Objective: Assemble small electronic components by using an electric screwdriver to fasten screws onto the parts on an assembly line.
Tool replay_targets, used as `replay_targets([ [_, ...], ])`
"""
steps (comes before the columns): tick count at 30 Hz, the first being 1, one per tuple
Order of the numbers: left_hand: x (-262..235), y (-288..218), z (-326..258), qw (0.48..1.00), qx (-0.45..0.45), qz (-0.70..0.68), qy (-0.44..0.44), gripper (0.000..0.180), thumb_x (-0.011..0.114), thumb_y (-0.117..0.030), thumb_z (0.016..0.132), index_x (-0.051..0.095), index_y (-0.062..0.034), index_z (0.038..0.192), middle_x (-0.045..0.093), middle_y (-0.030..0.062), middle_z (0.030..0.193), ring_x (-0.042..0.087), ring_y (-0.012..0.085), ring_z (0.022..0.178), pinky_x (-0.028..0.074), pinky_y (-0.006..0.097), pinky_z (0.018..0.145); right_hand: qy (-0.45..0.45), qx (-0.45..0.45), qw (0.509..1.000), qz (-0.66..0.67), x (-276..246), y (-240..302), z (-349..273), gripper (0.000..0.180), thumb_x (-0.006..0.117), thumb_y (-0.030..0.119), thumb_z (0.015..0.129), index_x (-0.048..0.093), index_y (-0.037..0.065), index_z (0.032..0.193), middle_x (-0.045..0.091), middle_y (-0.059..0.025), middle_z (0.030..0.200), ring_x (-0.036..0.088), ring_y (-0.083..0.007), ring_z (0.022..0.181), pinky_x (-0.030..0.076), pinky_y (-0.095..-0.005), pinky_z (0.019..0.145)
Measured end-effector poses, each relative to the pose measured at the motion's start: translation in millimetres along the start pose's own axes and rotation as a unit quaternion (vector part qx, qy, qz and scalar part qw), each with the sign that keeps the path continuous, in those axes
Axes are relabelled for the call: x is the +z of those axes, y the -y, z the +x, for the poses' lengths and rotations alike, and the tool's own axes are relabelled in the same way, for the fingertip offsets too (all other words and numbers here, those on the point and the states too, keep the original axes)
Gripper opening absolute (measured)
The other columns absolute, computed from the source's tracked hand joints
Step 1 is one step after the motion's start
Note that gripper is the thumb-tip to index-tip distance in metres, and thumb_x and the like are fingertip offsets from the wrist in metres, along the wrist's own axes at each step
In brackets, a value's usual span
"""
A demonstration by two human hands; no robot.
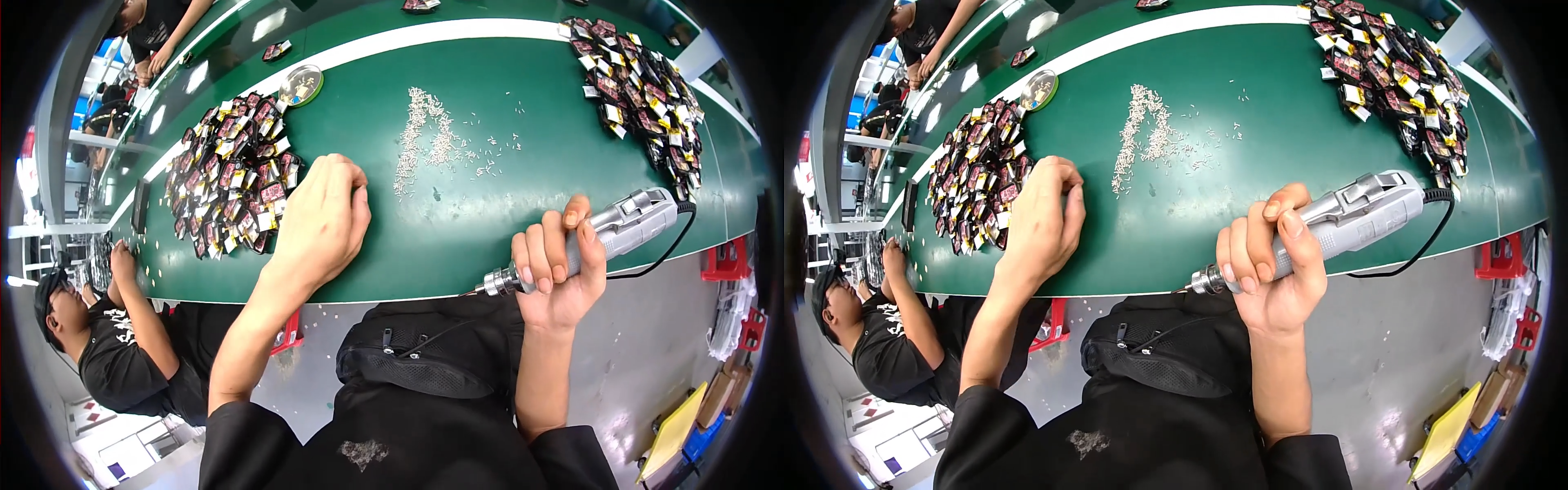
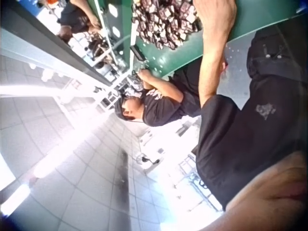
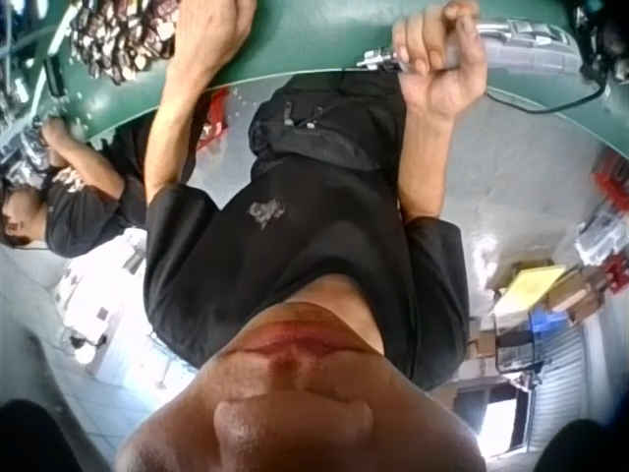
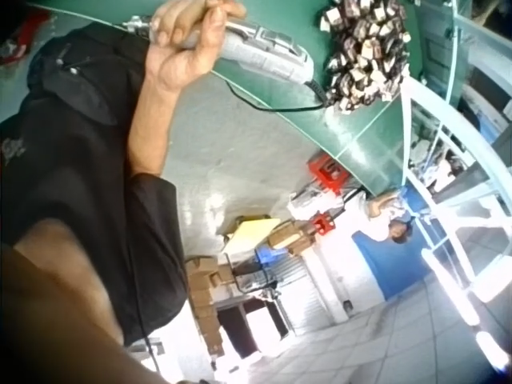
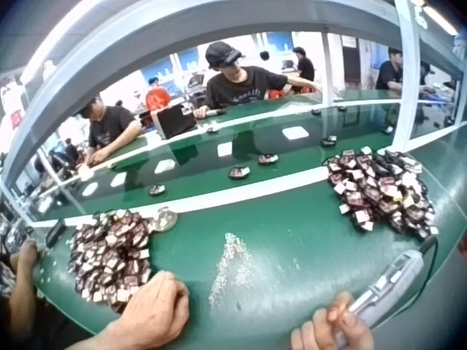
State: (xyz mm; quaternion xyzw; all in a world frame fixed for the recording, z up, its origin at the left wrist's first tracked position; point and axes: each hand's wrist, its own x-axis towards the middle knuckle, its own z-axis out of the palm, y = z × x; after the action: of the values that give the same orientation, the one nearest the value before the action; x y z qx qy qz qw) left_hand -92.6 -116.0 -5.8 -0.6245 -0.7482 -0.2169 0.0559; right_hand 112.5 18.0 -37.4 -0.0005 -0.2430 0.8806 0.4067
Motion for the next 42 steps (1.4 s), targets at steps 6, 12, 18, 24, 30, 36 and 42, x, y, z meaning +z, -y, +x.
replay_targets([
  [6, 1, -42, -43, 0.915, -0.144, -0.376, 0.01, 0.005, 0.042, -0.005, 0.093, 0.041, -0.0015, 0.088, 0.051, 0.0113, 0.08, 0.043, 0.0132, 0.069, 0.038, 0.026, 0.066, -0.047, -0.01, 0.999, -0.011, 11, -1, 0, 0.014, 0.04, 0.016, 0.094, 0.049, 0.005, 0.096, 0.036, 0.0011, 0.05, 0.035, -0.01, 0.038, 0.037, -0.0278, 0.046],
  [12, 14, -78, -61, 0.68, -0.192, -0.708, -0.015, 0.021, 0.047, -0.014, 0.096, 0.05, 0.0018, 0.083, 0.054, 0.0103, 0.079, 0.047, 0.0102, 0.064, 0.04, 0.021, 0.06, 0.012, -0.053, 0.996, 0.066, 46, 0, -2, 0.019, 0.045, 0.02, 0.096, 0.051, 0.003, 0.095, 0.037, 0.002, 0.052, 0.035, -0.0085, 0.041, 0.036, -0.0252, 0.048],
  [18, 18, -89, -63, 0.622, -0.205, -0.755, -0.028, 0.023, 0.046, -0.015, 0.098, 0.052, 0.0023, 0.084, 0.054, 0.011, 0.08, 0.051, 0.012, 0.065, 0.042, 0.024, 0.058, 0.012, -0.058, 0.996, 0.062, 56, -7, -4, 0.021, 0.047, 0.021, 0.095, 0.051, 0.001, 0.094, 0.036, 0.0025, 0.052, 0.035, -0.0083, 0.041, 0.036, -0.0248, 0.048],
  [24, 20, -89, -67, 0.602, -0.193, -0.775, -0.012, 0.025, 0.045, -0.016, 0.098, 0.052, 0.002, 0.083, 0.054, 0.0106, 0.079, 0.05, 0.0114, 0.065, 0.042, 0.023, 0.058, 0.008, -0.049, 0.997, 0.057, 56, -8, -10, 0.02, 0.047, 0.021, 0.095, 0.051, 0.002, 0.093, 0.036, 0.0026, 0.052, 0.035, -0.0081, 0.041, 0.035, -0.0245, 0.048],
  [30, 11, -94, -63, 0.752, -0.215, -0.623, -0.015, 0.015, 0.053, -0.003, 0.091, 0.053, 0.0036, 0.077, 0.055, 0.0095, 0.072, 0.051, 0.0128, 0.061, 0.042, 0.024, 0.057, 0.036, -0.041, 0.998, 0.009, 50, -3, -13, 0.021, 0.045, 0.022, 0.096, 0.051, 0.002, 0.093, 0.037, 0.0024, 0.052, 0.035, -0.0083, 0.04, 0.035, -0.0249, 0.047],
  [36, 29, -83, -58, 0.875, -0.112, -0.468, -0.054, 0.016, 0.054, -0.002, 0.09, 0.05, 0.0038, 0.075, 0.057, 0.0117, 0.071, 0.05, 0.0123, 0.059, 0.04, 0.023, 0.054, 0.01, -0.044, 0.999, -0.022, 43, -9, -5, 0.022, 0.044, 0.023, 0.096, 0.051, 0.002, 0.094, 0.037, 0.0024, 0.052, 0.035, -0.0079, 0.04, 0.035, -0.0248, 0.047],
  [42, -9, -54, -32, 0.947, -0.104, -0.271, -0.136, 0.014, 0.051, 0.0, 0.088, 0.063, 0.0074, 0.091, 0.064, 0.0171, 0.089, 0.059, 0.0227, 0.07, 0.048, 0.029, 0.064, -0.016, -0.079, 0.997, 0.013, 43, -2, 4, 0.019, 0.044, 0.02, 0.096, 0.05, 0.003, 0.094, 0.037, 0.0025, 0.052, 0.035, -0.0076, 0.041, 0.035, -0.0246, 0.047],
])
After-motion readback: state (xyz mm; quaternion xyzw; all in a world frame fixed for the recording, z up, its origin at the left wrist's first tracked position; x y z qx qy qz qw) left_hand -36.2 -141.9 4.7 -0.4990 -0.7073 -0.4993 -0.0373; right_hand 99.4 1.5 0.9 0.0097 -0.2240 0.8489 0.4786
